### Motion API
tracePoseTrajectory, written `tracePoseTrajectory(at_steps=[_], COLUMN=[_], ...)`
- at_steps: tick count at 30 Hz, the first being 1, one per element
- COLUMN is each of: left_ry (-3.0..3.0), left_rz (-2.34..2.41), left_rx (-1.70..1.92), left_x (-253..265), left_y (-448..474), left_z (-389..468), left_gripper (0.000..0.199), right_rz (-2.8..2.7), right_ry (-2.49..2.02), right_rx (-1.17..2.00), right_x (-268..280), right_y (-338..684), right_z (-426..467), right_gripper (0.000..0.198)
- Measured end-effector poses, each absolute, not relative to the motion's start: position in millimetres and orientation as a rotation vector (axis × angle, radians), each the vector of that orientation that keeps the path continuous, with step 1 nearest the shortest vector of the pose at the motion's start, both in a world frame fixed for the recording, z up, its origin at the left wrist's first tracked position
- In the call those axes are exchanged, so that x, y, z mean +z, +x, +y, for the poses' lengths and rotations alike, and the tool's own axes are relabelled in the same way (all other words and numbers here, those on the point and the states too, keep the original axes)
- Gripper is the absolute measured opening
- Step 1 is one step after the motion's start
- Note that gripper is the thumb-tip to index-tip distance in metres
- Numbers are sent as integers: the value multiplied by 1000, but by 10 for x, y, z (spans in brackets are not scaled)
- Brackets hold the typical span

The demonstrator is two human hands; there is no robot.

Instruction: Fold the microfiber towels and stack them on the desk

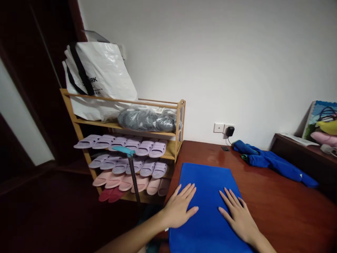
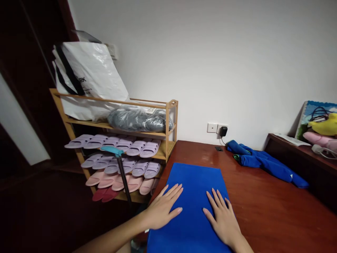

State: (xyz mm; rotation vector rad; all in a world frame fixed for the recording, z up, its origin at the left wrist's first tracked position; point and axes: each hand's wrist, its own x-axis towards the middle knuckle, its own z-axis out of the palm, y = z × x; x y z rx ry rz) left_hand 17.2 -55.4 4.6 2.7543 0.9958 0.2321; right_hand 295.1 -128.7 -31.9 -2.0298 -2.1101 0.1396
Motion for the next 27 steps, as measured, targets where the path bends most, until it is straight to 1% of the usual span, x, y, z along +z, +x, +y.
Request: tracePoseTrajectory(at_steps=[6,9,12,16,27], left_ry=[2780,2831,2862,2814,2788], left_rz=[1076,1134,1064,948,921], left_rx=[188,241,318,231,216], left_x=[39,65,58,-3,6], left_y=[296,342,359,349,150], left_z=[-168,-186,-373,-568,-651], left_gripper=[65,65,65,70,63], right_rz=[-2143,-2121,-2168,-2226,-2195], right_ry=[-2029,-2030,-1964,-1918,-1994], right_rx=[116,48,39,92,16], right_x=[-204,-147,-149,-222,-326], right_y=[3022,2935,2773,2647,2826], right_z=[-872,-807,-902,-1057,-1353], right_gripper=[65,66,65,64,60])
